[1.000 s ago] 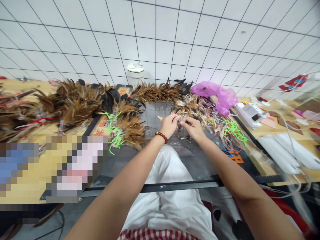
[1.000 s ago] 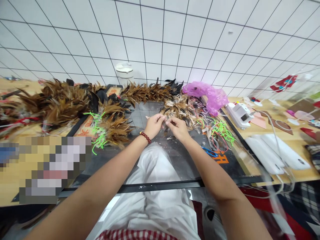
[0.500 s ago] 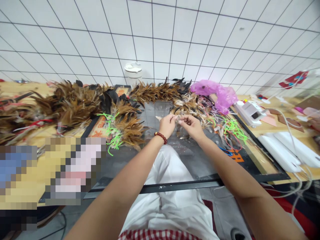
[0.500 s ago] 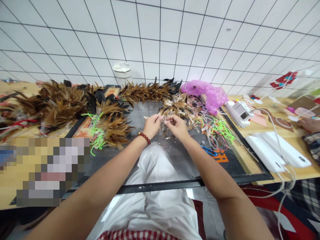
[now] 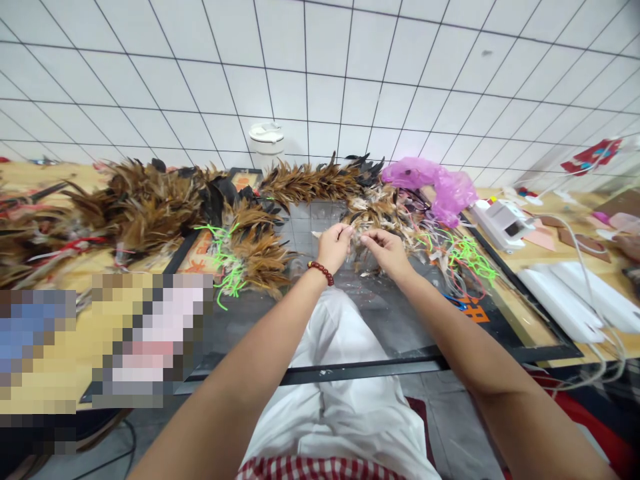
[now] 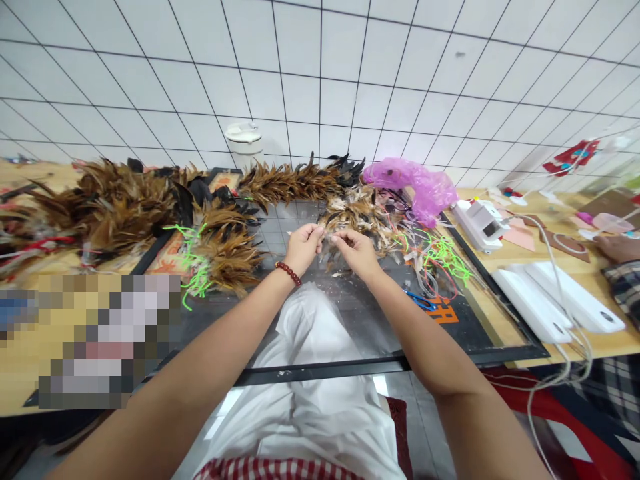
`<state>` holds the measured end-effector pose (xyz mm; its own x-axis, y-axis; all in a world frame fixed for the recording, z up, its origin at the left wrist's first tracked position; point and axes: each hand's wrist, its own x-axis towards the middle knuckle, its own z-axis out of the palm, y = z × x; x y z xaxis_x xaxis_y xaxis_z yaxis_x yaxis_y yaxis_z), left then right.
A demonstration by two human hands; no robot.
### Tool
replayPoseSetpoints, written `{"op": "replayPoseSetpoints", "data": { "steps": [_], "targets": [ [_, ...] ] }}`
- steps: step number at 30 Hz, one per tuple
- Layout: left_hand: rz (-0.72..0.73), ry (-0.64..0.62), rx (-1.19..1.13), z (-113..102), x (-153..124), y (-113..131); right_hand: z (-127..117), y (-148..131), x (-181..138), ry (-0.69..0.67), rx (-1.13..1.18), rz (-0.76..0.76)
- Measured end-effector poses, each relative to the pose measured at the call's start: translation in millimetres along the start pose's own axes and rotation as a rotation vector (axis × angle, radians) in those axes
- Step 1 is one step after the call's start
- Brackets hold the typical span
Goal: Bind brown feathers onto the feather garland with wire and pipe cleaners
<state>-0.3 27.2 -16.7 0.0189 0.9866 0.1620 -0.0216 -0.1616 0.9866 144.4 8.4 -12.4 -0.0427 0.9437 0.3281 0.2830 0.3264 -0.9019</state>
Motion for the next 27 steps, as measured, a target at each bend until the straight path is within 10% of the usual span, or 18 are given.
{"op": "replayPoseSetpoints", "data": {
  "steps": [16, 24, 27],
  "targets": [
    [0.014, -0.163, 0.136, 1, -6, 5, -14, -8, 1, 0.055, -0.479, -0.389],
    [0.155, 0.149, 0.156, -4, -1, 7, -60, -22, 11, -0.742, -0.429, -0.177],
    [0.072, 0.220, 0.052, -5, 2, 8, -55, -19, 8, -0.788, -0.469, -0.189]
  ]
}}
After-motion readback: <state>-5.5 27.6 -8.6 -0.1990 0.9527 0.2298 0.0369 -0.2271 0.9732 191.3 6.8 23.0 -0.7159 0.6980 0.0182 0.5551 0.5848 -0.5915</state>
